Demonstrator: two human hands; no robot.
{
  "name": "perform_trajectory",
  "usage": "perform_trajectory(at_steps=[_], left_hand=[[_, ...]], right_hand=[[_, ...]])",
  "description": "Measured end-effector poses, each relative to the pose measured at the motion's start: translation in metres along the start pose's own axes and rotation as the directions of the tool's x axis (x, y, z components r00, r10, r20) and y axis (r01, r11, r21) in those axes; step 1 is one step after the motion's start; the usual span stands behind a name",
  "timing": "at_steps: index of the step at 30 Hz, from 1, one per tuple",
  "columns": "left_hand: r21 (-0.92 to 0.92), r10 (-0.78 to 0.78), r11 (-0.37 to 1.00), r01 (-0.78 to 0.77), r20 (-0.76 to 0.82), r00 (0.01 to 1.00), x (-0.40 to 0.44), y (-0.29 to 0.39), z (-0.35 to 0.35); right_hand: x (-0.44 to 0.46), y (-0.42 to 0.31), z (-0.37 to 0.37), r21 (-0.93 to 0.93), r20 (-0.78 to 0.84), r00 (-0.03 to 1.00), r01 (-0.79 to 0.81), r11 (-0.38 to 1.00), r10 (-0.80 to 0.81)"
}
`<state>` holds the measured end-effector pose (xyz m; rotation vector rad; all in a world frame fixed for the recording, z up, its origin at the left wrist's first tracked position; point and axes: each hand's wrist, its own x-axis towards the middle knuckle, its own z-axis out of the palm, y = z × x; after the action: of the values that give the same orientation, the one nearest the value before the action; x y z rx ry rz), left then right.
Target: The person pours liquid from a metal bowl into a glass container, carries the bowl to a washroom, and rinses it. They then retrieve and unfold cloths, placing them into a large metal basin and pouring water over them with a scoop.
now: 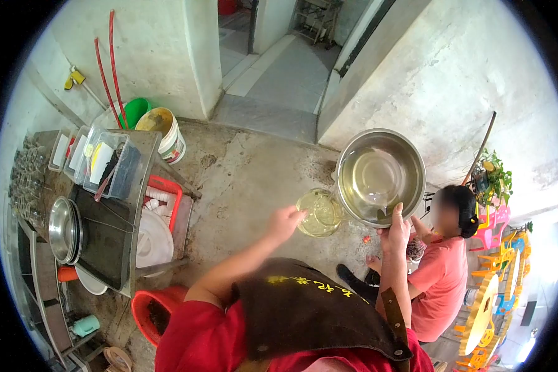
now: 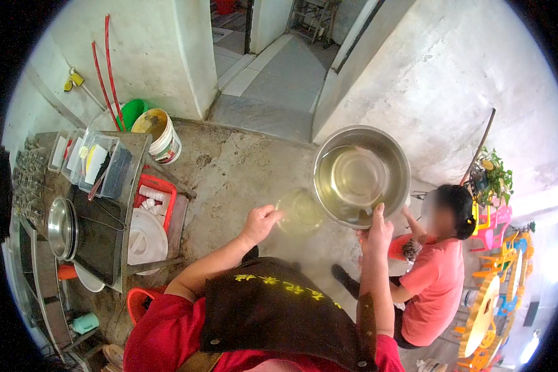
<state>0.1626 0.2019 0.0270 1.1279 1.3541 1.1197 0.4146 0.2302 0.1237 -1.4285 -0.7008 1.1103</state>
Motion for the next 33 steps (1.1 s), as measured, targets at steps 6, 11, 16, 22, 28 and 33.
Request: perform_trajectory(at_steps=[6,11,16,22,28,33], left_hand=[[0.002,0.017,1.0,-0.017,0.004,1.0,-0.0011,0.0001,-0.0007],[0.033,0.027,0.999,-0.027,0.02,0.999,-0.0011,-0.0033,-0.0001],[0.008,0.029,1.0,-0.029,0.035,0.999,-0.0027,-0.0007,-0.0001],[0.012,0.032,0.999,-0.033,0.04,0.999,-0.0028,0.0016,0.0005],[0.014,0.037,0.999,-0.037,0.035,0.999,-0.0023,0.002,0.001],[0.015,0.03,0.999,-0.031,0.042,0.999,-0.0016,-0.0014,0.0016]], right_hand=[[0.0014,0.0001,-0.0032,0.01,0.003,1.0,-0.027,1.0,0.027],[0.0006,0.0007,-0.0048,0.018,0.006,1.0,-0.023,1.0,0.023],[-0.0029,-0.0009,-0.0031,-0.008,0.014,1.0,-0.007,1.0,0.008],[-0.0046,-0.001,0.002,0.018,-0.054,0.997,0.047,0.999,-0.046],[-0.0038,-0.0016,0.0041,-0.001,-0.059,0.997,0.057,0.998,-0.057],[-0.0037,-0.0007,0.0014,-0.012,-0.027,0.998,0.055,0.998,-0.055]])
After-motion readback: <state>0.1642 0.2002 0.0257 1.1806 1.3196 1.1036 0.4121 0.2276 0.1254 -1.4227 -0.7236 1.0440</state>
